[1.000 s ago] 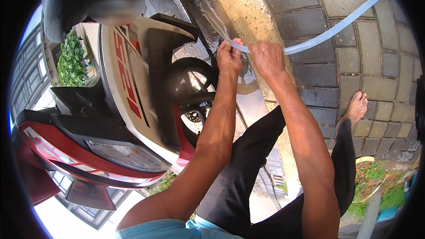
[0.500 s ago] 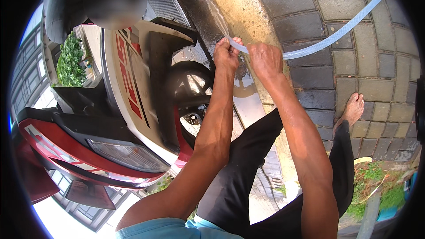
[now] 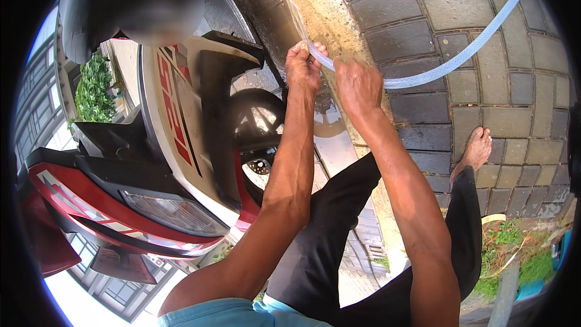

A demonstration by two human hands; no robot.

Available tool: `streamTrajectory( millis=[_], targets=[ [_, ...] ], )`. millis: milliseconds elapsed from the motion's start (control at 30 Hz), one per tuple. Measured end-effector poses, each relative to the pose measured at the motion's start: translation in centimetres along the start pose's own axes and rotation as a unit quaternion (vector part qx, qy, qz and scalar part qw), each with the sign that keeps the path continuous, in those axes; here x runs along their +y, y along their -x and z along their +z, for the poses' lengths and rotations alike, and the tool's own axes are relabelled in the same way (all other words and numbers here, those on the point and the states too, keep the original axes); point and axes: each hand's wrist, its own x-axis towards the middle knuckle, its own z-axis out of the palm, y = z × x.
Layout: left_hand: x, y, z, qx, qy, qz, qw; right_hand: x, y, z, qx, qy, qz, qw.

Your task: The person rinses a parked red and white motorcycle using a water hose. They direct the water stream along the body panels and wheels to clean the vehicle.

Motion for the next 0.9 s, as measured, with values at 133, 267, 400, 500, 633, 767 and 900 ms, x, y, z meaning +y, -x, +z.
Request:
streamTrajectory(
  millis=[133, 267, 400, 500, 633, 767, 900],
  targets=[
    [-0.2, 0.8, 0.2, 0.007, -0.037, -0.002, 0.999, 0.3, 0.9, -0.4, -0.030, 0.004, 0.014, 0.999],
    [-1.3, 1.8, 0.7, 0.019, -0.054, -0.026, 0.998, 1.5, 2.0, -0.4, -0.020, -0.010, 0.019, 1.000],
    [-3.0, 2.9, 1.2, 0.021, -0.089, -0.058, 0.994, 2.6, 3.5, -1.2, -0.045, 0.001, 0.040, 0.998],
    [-4.6, 4.1, 1.3, 0.034, -0.087, -0.077, 0.993, 3.6, 5.0, -2.0, -0.065, 0.008, 0.047, 0.997],
    [-6.7, 5.3, 0.5, 0.032, -0.085, -0.131, 0.987, 4.6, 6.8, -2.7, -0.095, 0.024, 0.052, 0.994],
    [-6.8, 5.0, 1.0, 0.038, -0.065, -0.123, 0.990, 5.1, 6.7, -3.0, -0.088, 0.011, 0.054, 0.995],
    [-5.8, 4.6, 2.2, 0.028, -0.026, -0.068, 0.997, 5.1, 5.4, -2.7, -0.043, -0.007, 0.035, 0.998]
  ],
)
